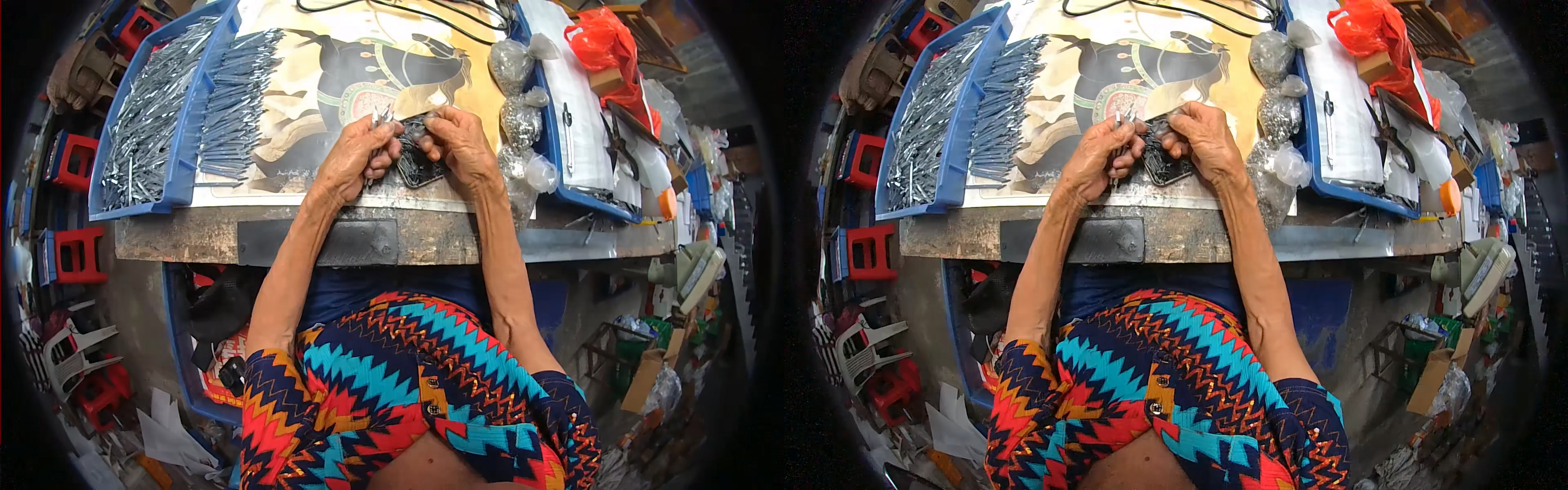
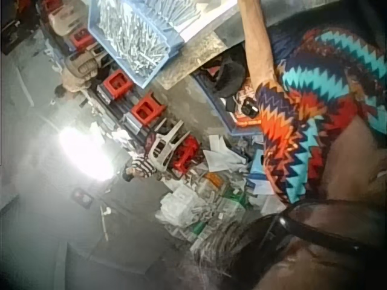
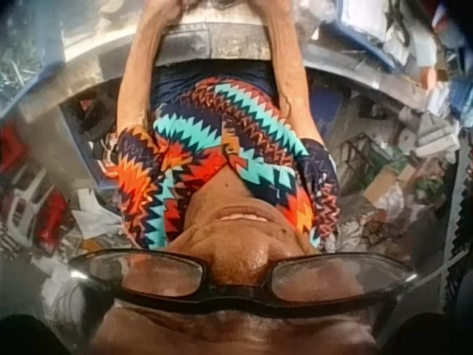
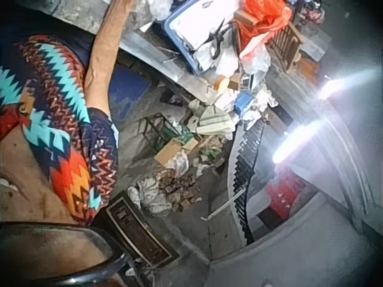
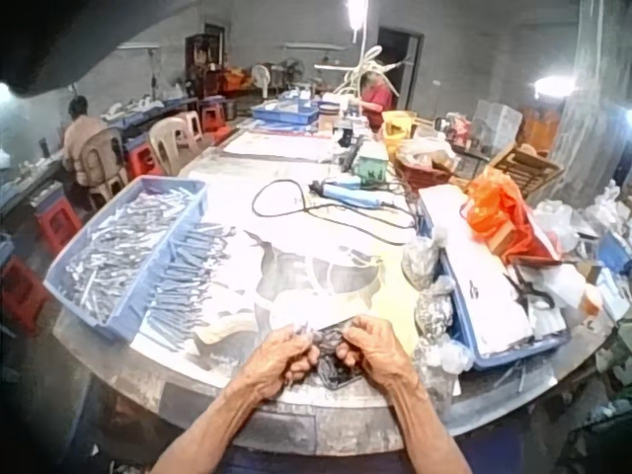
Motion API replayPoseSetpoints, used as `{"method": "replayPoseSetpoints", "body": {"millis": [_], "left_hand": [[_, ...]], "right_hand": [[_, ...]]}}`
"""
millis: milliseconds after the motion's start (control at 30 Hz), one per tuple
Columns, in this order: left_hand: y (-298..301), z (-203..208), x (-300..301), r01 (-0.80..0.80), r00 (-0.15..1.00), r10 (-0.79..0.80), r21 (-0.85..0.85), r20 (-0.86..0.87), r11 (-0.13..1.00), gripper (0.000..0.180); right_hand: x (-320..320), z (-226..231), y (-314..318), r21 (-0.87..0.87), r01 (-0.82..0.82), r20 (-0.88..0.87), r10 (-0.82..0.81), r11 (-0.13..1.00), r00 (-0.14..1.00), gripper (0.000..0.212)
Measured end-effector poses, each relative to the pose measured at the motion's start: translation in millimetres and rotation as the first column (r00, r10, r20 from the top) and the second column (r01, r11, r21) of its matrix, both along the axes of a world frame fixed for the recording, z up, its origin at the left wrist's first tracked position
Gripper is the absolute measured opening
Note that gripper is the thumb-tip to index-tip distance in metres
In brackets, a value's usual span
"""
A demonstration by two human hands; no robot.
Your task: Assembling small metal components at a workbench in a fabrication setting.
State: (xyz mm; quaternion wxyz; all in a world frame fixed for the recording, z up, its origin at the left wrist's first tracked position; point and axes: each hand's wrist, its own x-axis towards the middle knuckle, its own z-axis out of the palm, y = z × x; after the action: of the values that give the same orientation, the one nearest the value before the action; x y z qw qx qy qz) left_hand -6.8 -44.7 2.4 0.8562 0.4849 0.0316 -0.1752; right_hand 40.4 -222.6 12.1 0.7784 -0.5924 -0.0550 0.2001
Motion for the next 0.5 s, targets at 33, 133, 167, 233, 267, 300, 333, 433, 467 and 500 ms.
{"method": "replayPoseSetpoints", "body": {"millis": [33,133,167,233,267,300,333,433,467,500], "left_hand": [[1.2,-1.8,0.5,0.001,1.000,-0.002,-0.036,-0.013,0.999,0.024],[3.3,-7.5,0.6,-0.015,0.997,0.004,-0.143,-0.075,0.990,0.023],[2.2,-5.0,-0.9,-0.014,0.996,-0.001,-0.170,-0.087,0.985,0.022],[0.4,-4.4,-1.2,-0.013,0.998,0.002,-0.179,-0.058,0.984,0.021],[4.7,-2.8,-2.5,0.029,0.999,-0.035,-0.187,-0.027,0.982,0.020],[10.0,0.1,-0.9,0.019,1.000,-0.023,-0.179,-0.021,0.984,0.020],[14.9,6.4,0.2,0.028,0.998,-0.024,-0.084,0.050,0.996,0.019],[23.8,28.7,3.8,0.007,0.984,-0.016,0.049,0.179,0.999,0.018],[28.0,35.1,8.2,-0.085,0.977,0.035,0.233,0.211,0.969,0.018],[33.1,38.8,13.7,-0.178,0.965,0.078,0.404,0.251,0.897,0.019]], "right_hand": [[0.4,-0.7,0.4,0.009,-0.015,0.012,0.015,1.000,1.000,0.011],[-7.1,10.0,4.4,-0.149,0.065,0.081,-0.053,0.987,0.995,0.006],[-7.6,7.7,1.5,-0.143,0.041,0.066,-0.032,0.989,0.997,0.007],[-10.0,8.4,-0.9,-0.160,0.033,0.072,-0.021,0.987,0.997,0.009],[-11.0,9.4,0.7,-0.151,0.021,0.080,-0.009,0.988,0.997,0.009],[-12.0,10.8,3.2,-0.139,0.027,0.082,-0.015,0.990,0.997,0.009],[-13.5,12.6,4.7,-0.127,0.029,0.081,-0.019,0.992,0.997,0.010],[-16.2,17.9,1.8,-0.125,0.048,0.069,-0.040,0.991,0.997,0.009],[-14.5,15.7,-0.8,-0.098,0.021,0.040,-0.017,0.995,0.999,0.009],[-12.5,15.7,-0.2,-0.096,0.021,0.045,-0.017,0.995,0.999,0.009]]}}
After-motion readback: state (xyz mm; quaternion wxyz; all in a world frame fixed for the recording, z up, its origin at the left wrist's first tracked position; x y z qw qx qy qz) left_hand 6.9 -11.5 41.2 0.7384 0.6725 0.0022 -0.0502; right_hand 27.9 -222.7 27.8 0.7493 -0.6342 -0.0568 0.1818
